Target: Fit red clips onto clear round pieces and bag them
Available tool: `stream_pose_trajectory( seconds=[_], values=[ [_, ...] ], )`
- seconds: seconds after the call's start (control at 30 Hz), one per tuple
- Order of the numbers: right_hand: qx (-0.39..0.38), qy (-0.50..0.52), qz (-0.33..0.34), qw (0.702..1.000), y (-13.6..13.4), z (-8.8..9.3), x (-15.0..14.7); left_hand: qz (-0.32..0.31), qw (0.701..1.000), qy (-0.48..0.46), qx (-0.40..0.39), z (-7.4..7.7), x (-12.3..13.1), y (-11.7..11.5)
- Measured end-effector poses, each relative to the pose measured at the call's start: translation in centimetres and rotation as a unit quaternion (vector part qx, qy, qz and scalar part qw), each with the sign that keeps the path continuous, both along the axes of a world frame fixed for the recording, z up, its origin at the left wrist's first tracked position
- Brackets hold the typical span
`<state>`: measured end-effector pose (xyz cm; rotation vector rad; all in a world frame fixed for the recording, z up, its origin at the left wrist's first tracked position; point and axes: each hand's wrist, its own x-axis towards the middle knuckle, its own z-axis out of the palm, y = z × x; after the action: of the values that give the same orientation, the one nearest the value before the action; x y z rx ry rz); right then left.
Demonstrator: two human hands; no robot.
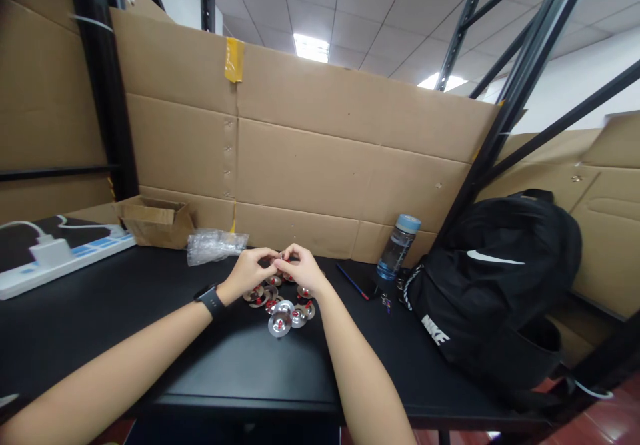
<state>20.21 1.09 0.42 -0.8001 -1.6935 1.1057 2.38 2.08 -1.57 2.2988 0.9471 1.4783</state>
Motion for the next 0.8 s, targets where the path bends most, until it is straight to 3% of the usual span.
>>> stream_pose_trajectory(
  seconds=[0.13,0.27,0.37,0.43,0.57,0.8],
  values=[
    [0.077,-0.079,-0.085,0.99,1.1,-0.2,1.5,0.034,0.996,0.072,0.029,0.0,-0.7,0.7],
    [0.172,-0.235,-0.219,0.931,3.1,-1.6,5.0,0.066,0.981,0.182,0.003,-0.5,-2.7,2.4],
    [0.148,-0.337,-0.275,0.888,4.5,-3.1,7.7,0.094,0.965,0.242,-0.046,-1.2,-4.2,3.8],
    [0.114,-0.386,-0.276,0.873,5.2,-4.1,8.9,0.093,0.957,0.265,-0.075,-1.8,-4.9,4.5],
    [0.088,-0.412,-0.249,0.872,5.8,-5.4,9.8,0.071,0.952,0.282,-0.091,-2.5,-5.3,5.0],
    [0.083,-0.44,-0.218,0.867,5.8,-5.4,9.3,0.045,0.964,0.256,-0.048,-2.0,-4.5,4.3]
  ],
)
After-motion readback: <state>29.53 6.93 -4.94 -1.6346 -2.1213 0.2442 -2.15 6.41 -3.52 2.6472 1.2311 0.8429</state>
